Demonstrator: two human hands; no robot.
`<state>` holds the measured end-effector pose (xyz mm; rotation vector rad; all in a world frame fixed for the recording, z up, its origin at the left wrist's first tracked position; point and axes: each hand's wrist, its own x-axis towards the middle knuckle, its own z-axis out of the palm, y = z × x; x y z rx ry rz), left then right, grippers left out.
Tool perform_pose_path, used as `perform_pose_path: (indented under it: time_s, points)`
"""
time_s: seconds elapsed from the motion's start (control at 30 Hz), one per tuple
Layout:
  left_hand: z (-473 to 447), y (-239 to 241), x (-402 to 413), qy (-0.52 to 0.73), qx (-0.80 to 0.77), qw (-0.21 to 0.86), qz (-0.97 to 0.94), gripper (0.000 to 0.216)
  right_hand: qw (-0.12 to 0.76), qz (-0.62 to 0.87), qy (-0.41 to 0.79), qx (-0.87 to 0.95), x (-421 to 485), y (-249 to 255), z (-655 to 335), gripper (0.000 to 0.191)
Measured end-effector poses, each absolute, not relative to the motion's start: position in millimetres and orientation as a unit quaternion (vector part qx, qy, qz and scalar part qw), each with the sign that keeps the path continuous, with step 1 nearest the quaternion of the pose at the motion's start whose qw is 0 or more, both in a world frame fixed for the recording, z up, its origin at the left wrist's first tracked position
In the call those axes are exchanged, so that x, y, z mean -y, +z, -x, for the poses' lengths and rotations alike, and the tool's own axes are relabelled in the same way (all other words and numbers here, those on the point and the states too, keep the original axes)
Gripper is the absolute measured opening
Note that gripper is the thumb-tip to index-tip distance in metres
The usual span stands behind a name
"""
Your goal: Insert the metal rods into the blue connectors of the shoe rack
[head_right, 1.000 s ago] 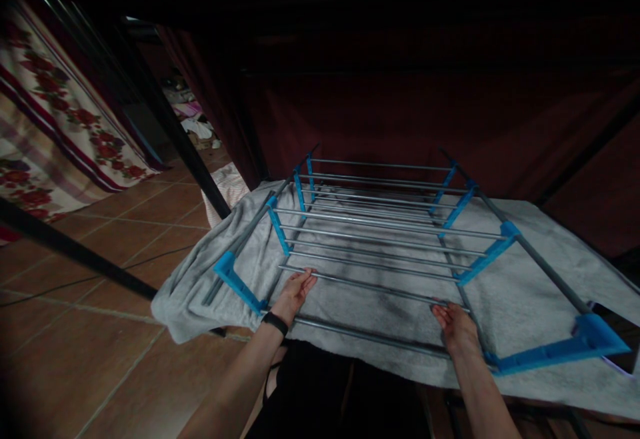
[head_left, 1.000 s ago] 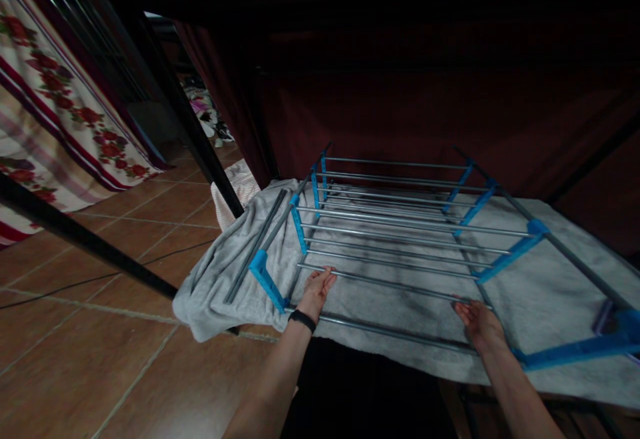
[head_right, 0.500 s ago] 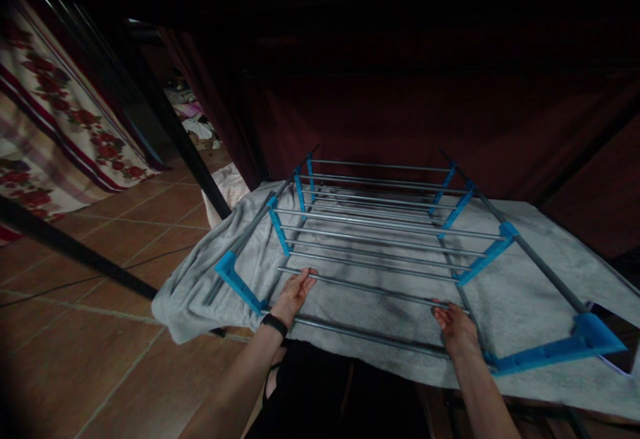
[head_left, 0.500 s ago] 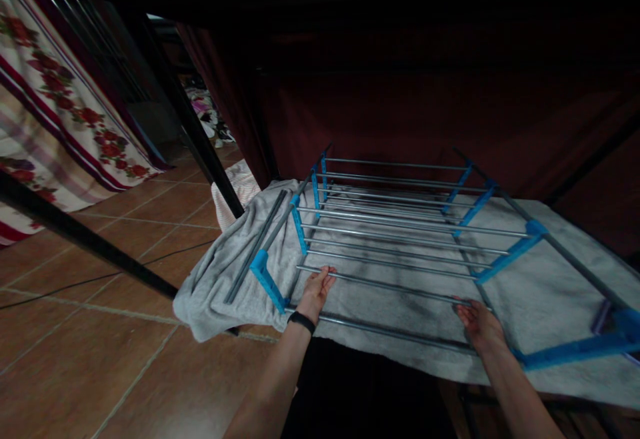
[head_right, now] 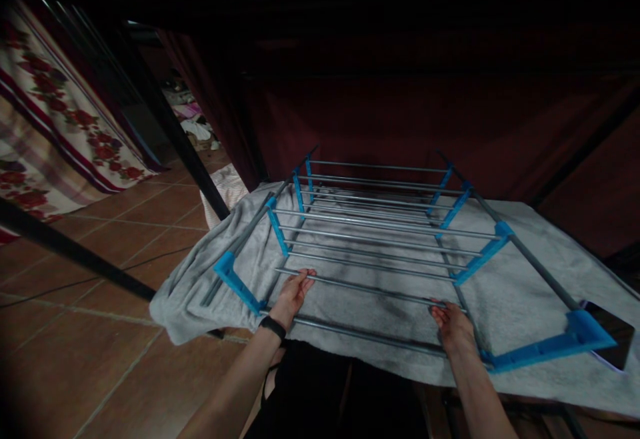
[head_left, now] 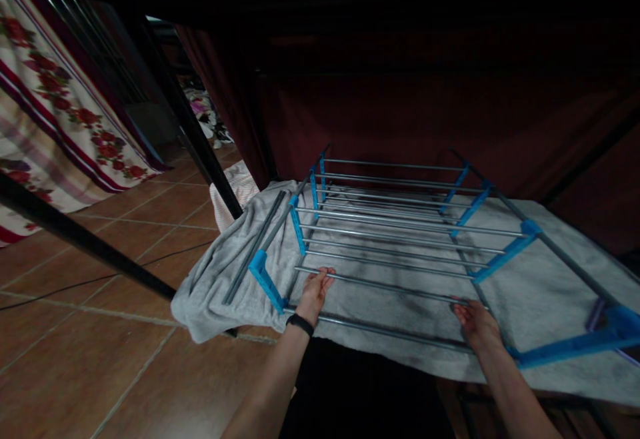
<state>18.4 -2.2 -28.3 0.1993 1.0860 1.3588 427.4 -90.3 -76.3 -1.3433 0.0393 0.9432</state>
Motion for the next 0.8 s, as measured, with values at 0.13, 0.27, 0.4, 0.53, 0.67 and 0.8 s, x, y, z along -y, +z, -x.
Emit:
perform_pose_path:
  time_s: [0.13, 0.27, 0.4, 0.53, 0.67, 0.8]
  points:
    - [-22.9, -22.0, 6.3, 0.611, -0.474, 0.628, -0.094, 0.011, 0.681, 0.603, 0.414, -0.029, 89.6, -76.8, -428.2, 0.016]
    - [-28.4, -12.4, 7.8, 0.625, -0.467, 0.615, -0.11, 0.008, 0.679, 0.603, 0.418, -0.04, 89.1, -76.3, -430.2, 0.015]
    - [-30.1, -2.4, 8.7, 0.637, -0.457, 0.607, -0.132, 0.008, 0.676, 0.602, 0.421, -0.058, 88.9, -74.5, -432.7, 0.009]
    - [-27.9, 3.3, 10.9, 0.64, -0.45, 0.604, -0.15, 0.013, 0.671, 0.602, 0.428, -0.066, 88.6, -74.0, -434.3, 0.013]
    - [-25.9, 8.7, 12.9, 0.641, -0.452, 0.599, -0.16, 0.018, 0.672, 0.601, 0.429, -0.061, 88.5, -75.3, -434.2, 0.009]
    - [-26.1, 19.5, 13.6, 0.649, -0.443, 0.595, -0.169, 0.015, 0.679, 0.596, 0.425, -0.054, 89.0, -76.9, -432.8, 0.01]
